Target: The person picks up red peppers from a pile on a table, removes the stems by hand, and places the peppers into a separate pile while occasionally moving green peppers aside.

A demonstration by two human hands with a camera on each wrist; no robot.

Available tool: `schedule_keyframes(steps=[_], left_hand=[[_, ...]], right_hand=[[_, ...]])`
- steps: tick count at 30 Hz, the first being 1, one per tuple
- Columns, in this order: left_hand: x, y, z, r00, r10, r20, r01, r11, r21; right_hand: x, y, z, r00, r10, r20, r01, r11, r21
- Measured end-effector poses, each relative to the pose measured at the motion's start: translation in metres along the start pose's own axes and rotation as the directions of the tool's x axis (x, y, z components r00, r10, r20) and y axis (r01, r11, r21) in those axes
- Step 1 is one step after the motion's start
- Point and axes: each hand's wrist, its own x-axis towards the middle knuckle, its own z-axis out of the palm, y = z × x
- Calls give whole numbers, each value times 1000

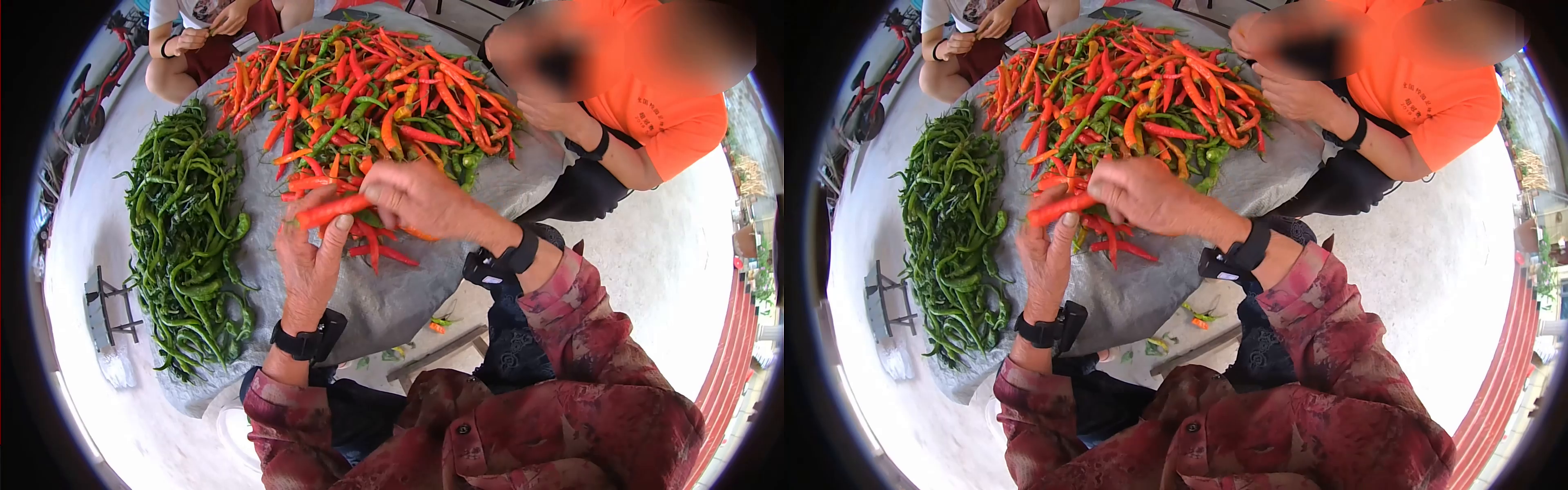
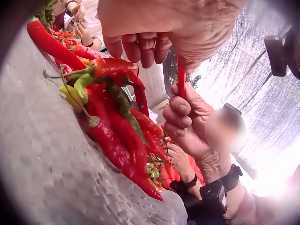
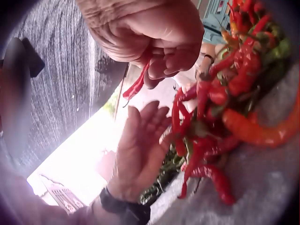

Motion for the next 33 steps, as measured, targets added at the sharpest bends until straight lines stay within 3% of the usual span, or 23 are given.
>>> schedule_keyframes(steps=[2, 4, 6, 8, 10, 11, 13, 15, 18, 22, 24, 27, 29, 30, 32, 33], left_hand=[[-6, -2, 7, 985, -150, -83, 114, 934, -338], [-7, 1, 2, 990, -125, -72, 97, 944, -315], [-6, 2, -3, 993, -102, -62, 80, 953, -293], [-2, 2, -6, 967, -218, -132, 154, 913, -378], [-2, 0, -7, 954, -264, -143, 189, 898, -397], [0, 0, -7, 940, -306, -149, 222, 882, -415], [0, 1, -8, 939, -319, -132, 244, 884, -400], [1, 6, -4, 944, -322, -80, 278, 899, -338], [0, 10, -7, 962, -273, 2, 267, 938, -222], [-1, 2, -1, 962, -273, -20, 250, 908, -337], [-1, 5, -1, 958, -288, -11, 265, 896, -356], [-2, 4, 1, 966, -260, -1, 244, 908, -340], [-1, 6, -1, 970, -245, 7, 234, 919, -317], [-1, 7, -3, 970, -237, 46, 241, 935, -259], [-1, 8, -2, 969, -233, 86, 246, 949, -199], [-1, 9, 2, 976, -217, 29, 219, 965, -144]], right_hand=[[0, -2, 5, 999, -44, 3, 44, 999, -27], [1, -4, 2, 996, -88, 8, 88, 995, -53], [2, -4, -11, 985, -42, -169, 27, 995, -91], [6, 5, -25, 968, 13, -250, -20, 999, -27], [7, 11, -30, 950, -32, -309, -22, 985, -169], [5, 14, -27, 968, 34, -250, -107, 952, -285], [4, 28, -18, 960, -254, -117, 154, 831, -535], [2, 28, -5, 955, -262, -139, 116, 762, -637], [4, 19, -4, 972, -186, -141, 58, 778, -626], [3, 22, -7, 962, -192, -194, 30, 779, -626], [4, 27, -10, 935, -276, -222, 84, 781, -619], [7, 31, -9, 925, -205, -320, 8, 852, -524], [10, 27, -5, 838, -375, -397, 104, 823, -558], [8, 20, -6, 837, -376, -398, 104, 823, -558], [4, 3, -7, 936, -87, -342, -49, 927, -371], [4, 4, -7, 936, -87, -342, -50, 928, -370]])
